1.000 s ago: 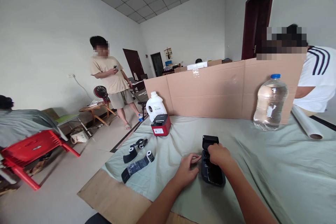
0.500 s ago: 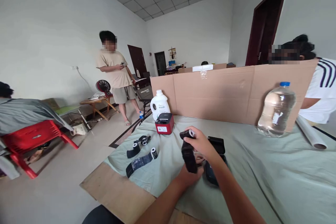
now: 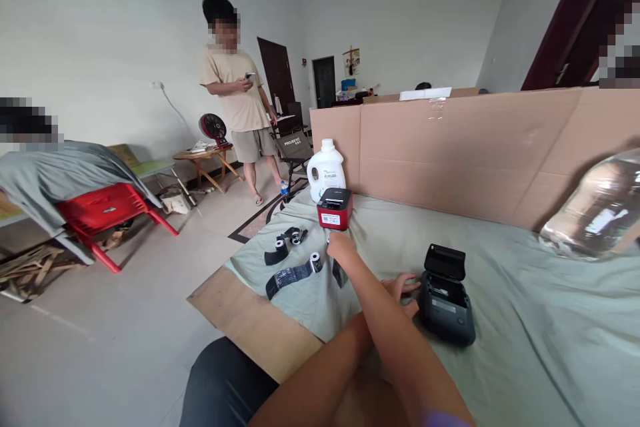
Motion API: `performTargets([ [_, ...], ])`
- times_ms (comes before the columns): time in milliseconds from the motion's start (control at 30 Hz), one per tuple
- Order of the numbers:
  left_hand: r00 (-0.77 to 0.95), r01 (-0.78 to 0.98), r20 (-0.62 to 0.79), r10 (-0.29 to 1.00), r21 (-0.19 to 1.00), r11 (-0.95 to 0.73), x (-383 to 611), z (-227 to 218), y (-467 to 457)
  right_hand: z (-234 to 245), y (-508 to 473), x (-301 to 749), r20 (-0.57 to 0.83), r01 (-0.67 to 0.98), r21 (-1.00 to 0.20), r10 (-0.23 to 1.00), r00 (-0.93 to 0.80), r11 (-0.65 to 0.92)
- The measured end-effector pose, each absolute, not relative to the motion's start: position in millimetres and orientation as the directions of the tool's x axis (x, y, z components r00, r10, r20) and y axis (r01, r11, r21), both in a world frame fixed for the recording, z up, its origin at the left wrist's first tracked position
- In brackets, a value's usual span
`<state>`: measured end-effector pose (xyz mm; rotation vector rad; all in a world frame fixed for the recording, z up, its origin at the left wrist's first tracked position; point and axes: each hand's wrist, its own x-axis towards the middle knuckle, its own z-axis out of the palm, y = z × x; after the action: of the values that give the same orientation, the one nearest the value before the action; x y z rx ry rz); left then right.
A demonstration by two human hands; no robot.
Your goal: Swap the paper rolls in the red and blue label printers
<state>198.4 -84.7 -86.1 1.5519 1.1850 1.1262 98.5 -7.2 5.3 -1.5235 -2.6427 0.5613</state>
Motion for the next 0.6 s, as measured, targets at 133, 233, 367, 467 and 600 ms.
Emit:
performTargets([
  [133,0.139,0.161,0.155,0.978,0.971,-0.177,201.9,-85.4,-85.3,10.5,-7.2,108.5,-0.124,0.834,-0.27,0.842,-0.525,0.481],
  [233,0.158,0.141,0.152,0.976,0.975,-0.174,203.2,-86.6,-83.8,22.6,-16.7,114.5,-0.046,0.758,-0.221,0.77,-0.637,0.614],
  [367,0.141,0.299,0.169,0.975,0.932,-0.205,200.5,-83.1,-83.2,20.0,-41.0,106.9,0.014,0.605,-0.162,0.614,-0.789,0.78],
  [467,0.144,0.395,0.197,0.97,0.887,-0.239,196.4,-78.1,-84.9,6.4,-50.5,101.7,0.087,0.566,-0.217,0.593,-0.8,0.796],
  [600,0.176,0.389,0.206,0.963,0.884,-0.26,191.8,-79.0,-88.1,-4.0,-45.9,120.8,0.245,0.4,-0.592,0.629,-0.738,0.7],
])
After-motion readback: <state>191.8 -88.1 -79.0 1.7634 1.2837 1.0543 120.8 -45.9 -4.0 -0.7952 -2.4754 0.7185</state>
